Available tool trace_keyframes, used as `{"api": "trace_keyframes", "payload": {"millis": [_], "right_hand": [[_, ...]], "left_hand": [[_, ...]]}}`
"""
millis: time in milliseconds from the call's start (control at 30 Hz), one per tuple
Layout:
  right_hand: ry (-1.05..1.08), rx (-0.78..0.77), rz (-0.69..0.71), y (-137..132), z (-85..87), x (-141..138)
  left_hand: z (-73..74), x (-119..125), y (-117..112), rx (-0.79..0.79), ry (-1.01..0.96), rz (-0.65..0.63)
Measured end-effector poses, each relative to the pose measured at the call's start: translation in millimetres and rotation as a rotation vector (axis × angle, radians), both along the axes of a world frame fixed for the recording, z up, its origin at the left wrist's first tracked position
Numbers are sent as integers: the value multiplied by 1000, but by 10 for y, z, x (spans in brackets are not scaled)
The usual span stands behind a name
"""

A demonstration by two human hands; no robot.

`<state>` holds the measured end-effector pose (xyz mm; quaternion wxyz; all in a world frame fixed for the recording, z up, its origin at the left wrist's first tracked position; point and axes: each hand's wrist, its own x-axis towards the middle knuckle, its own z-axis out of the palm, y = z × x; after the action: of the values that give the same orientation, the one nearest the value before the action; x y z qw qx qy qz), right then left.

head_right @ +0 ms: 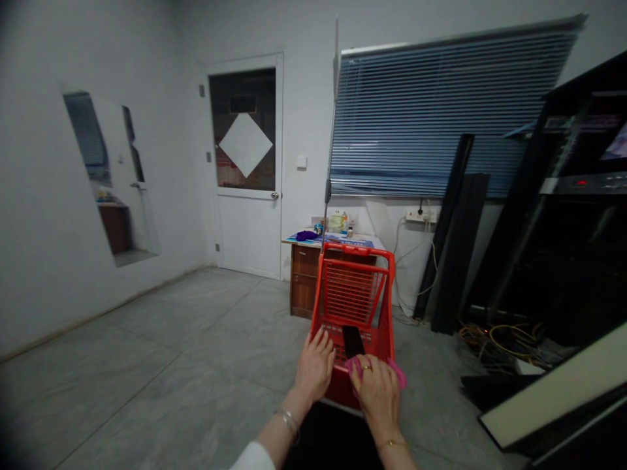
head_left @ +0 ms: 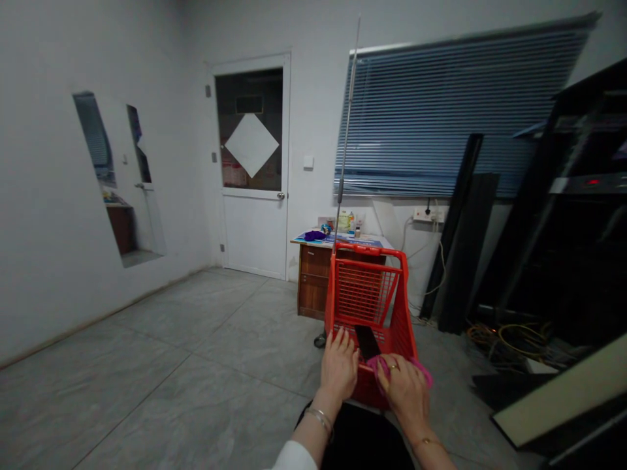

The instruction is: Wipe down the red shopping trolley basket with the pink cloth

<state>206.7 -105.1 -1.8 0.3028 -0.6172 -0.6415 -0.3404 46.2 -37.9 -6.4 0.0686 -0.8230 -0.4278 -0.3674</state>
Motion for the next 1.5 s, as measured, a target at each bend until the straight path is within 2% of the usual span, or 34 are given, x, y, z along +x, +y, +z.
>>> {"api": "trace_keyframes", "payload": {"millis": [167,233,300,400,533,600,700,833,967,1067,1133,1267,1400,1500], "right_hand": [[32,39,-12,107,8,-359],[31,22,15,116,29,-402],[18,-6,48,92,42,-326],[-9,-17,75,25,25,-57],[-32,-5,72,-12,-34,208],[-11,14,36,12,-61,167],[16,50,6,76,-83,-51],[16,56,20,119,-65,-222],[-7,16,92,55,-18,12],[-32,38,142,-1,6,242],[-22,68,138,-10,9,288],[35,88,67,59,-30,55],[38,98,59,160,-75,-246],[11,89,82,162,-75,-231]], "left_hand": [[-31,31,23,8,15,12],[-32,-1,48,21,20,0],[-29,-42,71,24,28,-3],[-28,-76,85,25,35,-11],[-39,-21,63,27,7,-22],[-42,25,46,17,0,-9],[-26,51,33,15,19,1],[16,-26,55,33,56,-7],[17,-112,101,18,78,-28],[-9,-108,110,11,68,-28],[-19,-79,100,26,57,-23],[-5,-39,62,73,58,-10],[11,-74,51,91,109,2],[15,-120,66,83,133,-1]]}}
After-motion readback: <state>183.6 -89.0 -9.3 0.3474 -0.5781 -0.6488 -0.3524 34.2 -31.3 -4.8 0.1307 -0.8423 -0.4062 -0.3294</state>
